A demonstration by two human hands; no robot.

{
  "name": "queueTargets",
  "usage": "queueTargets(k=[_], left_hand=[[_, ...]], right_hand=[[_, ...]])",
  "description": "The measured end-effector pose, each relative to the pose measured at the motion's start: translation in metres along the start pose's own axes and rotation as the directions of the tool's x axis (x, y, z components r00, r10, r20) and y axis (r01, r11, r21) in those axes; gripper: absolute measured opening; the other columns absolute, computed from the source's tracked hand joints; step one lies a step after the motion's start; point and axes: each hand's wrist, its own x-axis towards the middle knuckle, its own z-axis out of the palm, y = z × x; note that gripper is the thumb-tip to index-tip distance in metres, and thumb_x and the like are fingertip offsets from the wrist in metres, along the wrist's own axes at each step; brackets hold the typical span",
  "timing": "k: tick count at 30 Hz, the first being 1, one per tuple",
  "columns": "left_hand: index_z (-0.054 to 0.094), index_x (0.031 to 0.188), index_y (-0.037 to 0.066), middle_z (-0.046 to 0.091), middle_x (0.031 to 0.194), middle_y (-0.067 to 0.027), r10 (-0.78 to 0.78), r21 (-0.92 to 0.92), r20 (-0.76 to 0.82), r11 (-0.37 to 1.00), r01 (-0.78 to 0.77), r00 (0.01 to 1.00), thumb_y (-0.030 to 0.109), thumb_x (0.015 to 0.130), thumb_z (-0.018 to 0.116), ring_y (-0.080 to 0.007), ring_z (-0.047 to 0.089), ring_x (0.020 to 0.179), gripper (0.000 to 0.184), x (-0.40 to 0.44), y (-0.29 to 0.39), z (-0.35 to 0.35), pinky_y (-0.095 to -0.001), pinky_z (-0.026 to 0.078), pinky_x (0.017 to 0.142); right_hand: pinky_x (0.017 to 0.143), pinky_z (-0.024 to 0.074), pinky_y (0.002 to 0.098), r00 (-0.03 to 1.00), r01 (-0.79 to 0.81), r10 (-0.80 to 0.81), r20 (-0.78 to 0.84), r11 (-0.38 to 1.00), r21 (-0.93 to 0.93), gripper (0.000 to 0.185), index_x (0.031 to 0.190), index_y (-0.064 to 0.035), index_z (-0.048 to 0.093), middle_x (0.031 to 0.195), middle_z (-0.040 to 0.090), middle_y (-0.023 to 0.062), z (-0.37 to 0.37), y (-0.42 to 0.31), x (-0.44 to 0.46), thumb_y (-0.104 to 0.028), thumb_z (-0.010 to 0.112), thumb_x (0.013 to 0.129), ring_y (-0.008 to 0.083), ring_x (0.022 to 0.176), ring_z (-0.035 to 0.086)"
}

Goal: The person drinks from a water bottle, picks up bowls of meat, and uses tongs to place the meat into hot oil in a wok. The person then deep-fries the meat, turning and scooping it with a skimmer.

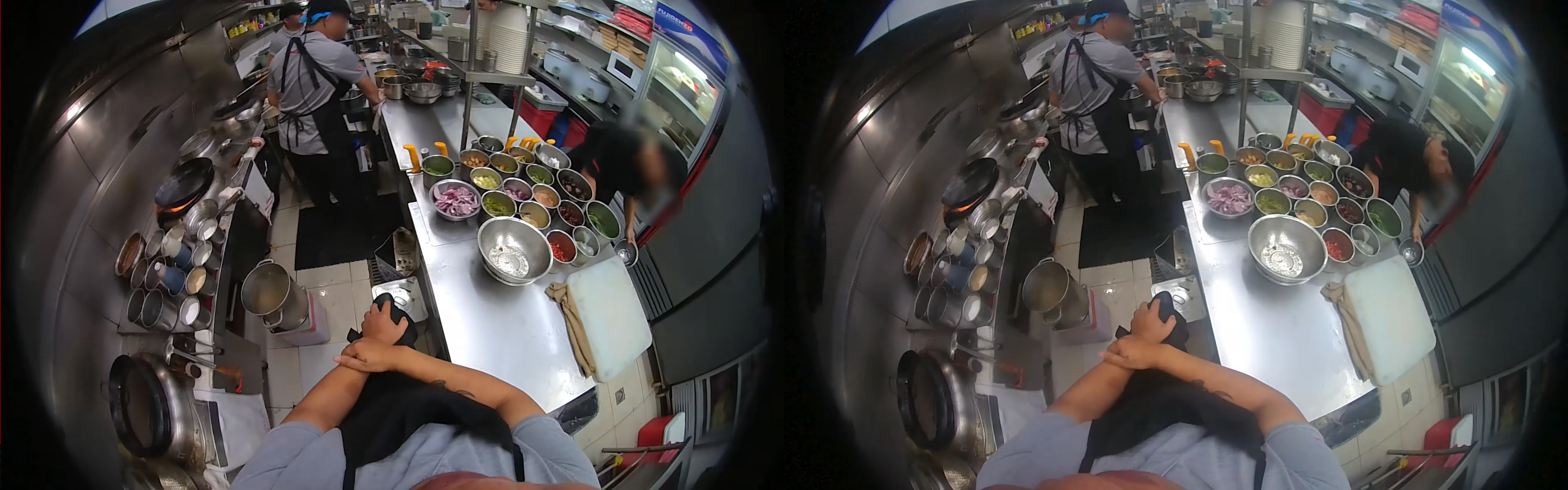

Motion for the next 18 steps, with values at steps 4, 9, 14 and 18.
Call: queueTargets(k=[4,9,14,18], left_hand=[[0.054,0.129,0.008,0.056,0.109,-0.0242,0.01,0.017,0.009,1.0,-0.01,1.0,0.046,0.073,0.07,-0.0435,0.057,0.102,0.07,0.002,0.006,0.0,-0.0516,0.049,0.084],[0.054,0.129,0.008,0.055,0.109,-0.0235,0.0,0.038,0.031,0.999,-0.001,1.0,0.046,0.073,0.068,-0.0429,0.057,0.103,0.069,0.004,0.009,-0.002,-0.0524,0.049,0.084],[0.056,0.125,0.008,0.056,0.108,-0.0227,-0.008,0.039,0.041,0.999,0.006,0.999,0.046,0.074,0.068,-0.0431,0.056,0.102,0.064,0.008,0.009,0.001,-0.0524,0.049,0.084],[0.057,0.122,0.008,0.056,0.111,-0.0233,-0.007,0.031,0.005,1.0,0.006,1.0,0.045,0.074,0.067,-0.0427,0.056,0.103,0.061,0.007,0.01,0.004,-0.0535,0.049,0.084]], right_hand=[[0.076,0.0503,0.0426,0.999,0.026,-0.026,-0.031,0.999,0.028,0.053,0.09,0.0047,0.067,0.083,0.067,0.023,-0.004,0.004,-0.004,-0.042,0.043,0.101,0.0381,0.08,0.065],[0.083,0.0486,0.0457,0.998,-0.053,0.051,0.02,0.997,0.055,0.056,0.092,0.0022,0.067,0.088,0.067,0.0232,-0.014,0.0,-0.005,-0.046,0.042,0.1,0.041,0.086,0.064],[0.083,0.0485,0.0447,0.999,-0.048,0.047,0.016,0.996,0.073,0.054,0.094,0.0025,0.067,0.089,0.068,0.0235,-0.018,-0.001,-0.007,-0.045,0.043,0.1,0.0404,0.086,0.064],[0.074,0.0484,0.0415,0.997,0.04,-0.034,-0.065,0.995,0.095,0.051,0.088,0.0046,0.064,0.08,0.065,0.0219,-0.007,0.012,-0.006,-0.04,0.044,0.102,0.0351,0.076,0.063]])
